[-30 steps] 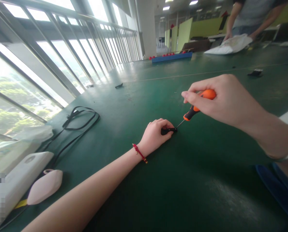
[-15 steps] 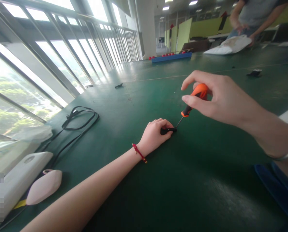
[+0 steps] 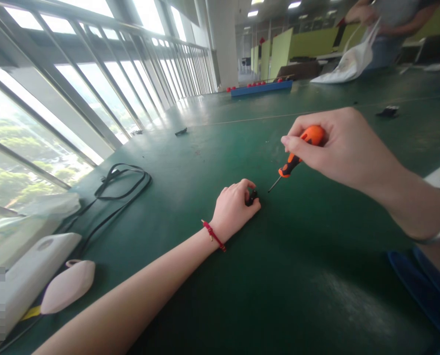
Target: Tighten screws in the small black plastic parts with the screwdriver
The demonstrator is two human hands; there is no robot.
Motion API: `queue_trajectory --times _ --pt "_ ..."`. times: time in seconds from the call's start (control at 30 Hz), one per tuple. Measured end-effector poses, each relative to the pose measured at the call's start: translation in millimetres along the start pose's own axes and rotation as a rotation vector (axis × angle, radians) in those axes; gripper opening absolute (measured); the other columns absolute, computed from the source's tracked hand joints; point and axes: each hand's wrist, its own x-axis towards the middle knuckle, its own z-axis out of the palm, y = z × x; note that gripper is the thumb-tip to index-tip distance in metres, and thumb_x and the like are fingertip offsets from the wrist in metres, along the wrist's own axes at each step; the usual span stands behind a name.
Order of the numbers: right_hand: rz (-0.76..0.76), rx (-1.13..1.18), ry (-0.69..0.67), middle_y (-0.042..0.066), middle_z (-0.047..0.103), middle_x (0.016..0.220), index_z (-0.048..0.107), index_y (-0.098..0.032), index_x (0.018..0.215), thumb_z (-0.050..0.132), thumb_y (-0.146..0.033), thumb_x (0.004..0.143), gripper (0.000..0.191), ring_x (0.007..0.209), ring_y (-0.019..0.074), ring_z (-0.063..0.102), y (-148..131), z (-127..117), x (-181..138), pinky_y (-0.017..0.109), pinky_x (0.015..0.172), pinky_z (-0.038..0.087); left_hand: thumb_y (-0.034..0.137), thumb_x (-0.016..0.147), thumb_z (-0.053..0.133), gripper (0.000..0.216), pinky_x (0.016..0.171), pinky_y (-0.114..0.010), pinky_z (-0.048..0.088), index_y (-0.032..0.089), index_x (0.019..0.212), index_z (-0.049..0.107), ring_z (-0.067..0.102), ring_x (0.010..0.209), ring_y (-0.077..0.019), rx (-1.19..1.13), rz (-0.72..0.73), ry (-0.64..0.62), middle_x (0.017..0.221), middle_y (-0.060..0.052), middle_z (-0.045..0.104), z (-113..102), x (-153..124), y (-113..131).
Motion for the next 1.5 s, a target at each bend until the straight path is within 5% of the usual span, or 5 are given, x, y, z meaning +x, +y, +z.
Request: queue_trajectory --times 0.2,0.43,0.67,1.37,1.5 --pt "0.056 -0.073 0.02 0.001 0.053 0.056 0.056 -0.021 0.061 0.054 -0.036 0.081 0.025 0.052 0.0135 0.042 2 0 1 0.032 0.051 0.031 0.041 0.076 0.064 0.057 0.061 -0.028 0.043 0.017 0.125 0.045 0.057 0.067 -0.0159 -0.125 -0.055 -0.001 0.073 0.003 0.063 0 -2 0" --pt "0.049 -0.055 0.041 0.0 0.051 0.054 0.054 -0.02 0.059 0.055 -0.032 0.079 0.023 0.052 0.0118 0.041 5 -1 3 0.03 0.052 0.03 0.012 0.075 0.05 0.034 0.067 -0.027 0.046 0.019 0.107 0.057 0.057 0.065 -0.0126 -0.251 -0.01 -0.004 0.08 0.002 0.067 -1 -1 0" --pt "0.05 0.065 -0.117 -0.002 0.045 0.05 0.052 -0.02 0.056 0.054 -0.028 0.08 0.025 0.049 0.0107 0.037 10 10 4 0.03 0.051 0.029 0.017 0.079 0.055 0.03 0.098 -0.039 0.041 0.023 0.107 0.065 0.052 0.111 -0.023 -0.086 0.134 0.052 0.117 -0.004 0.061 1 1 -4" --pt "-0.012 0.11 -0.007 -0.001 0.049 0.052 0.051 -0.02 0.055 0.054 -0.025 0.08 0.026 0.051 0.012 0.042 8 7 2 0.029 0.052 0.031 0.022 0.08 0.061 0.015 0.08 -0.031 0.048 0.021 0.091 0.071 0.059 0.086 -0.0182 -0.183 0.082 -0.03 0.09 -0.003 0.067 -1 3 -3" --pt "0.0 0.149 0.005 -0.002 0.05 0.06 0.052 -0.022 0.069 0.058 -0.019 0.074 0.008 0.053 0.0123 0.043 8 8 2 0.028 0.051 0.033 0.022 0.081 0.061 0.015 0.08 -0.031 0.048 0.02 0.091 0.071 0.059 0.086 -0.018 -0.182 0.09 -0.025 0.09 -0.003 0.067 0 3 -4"
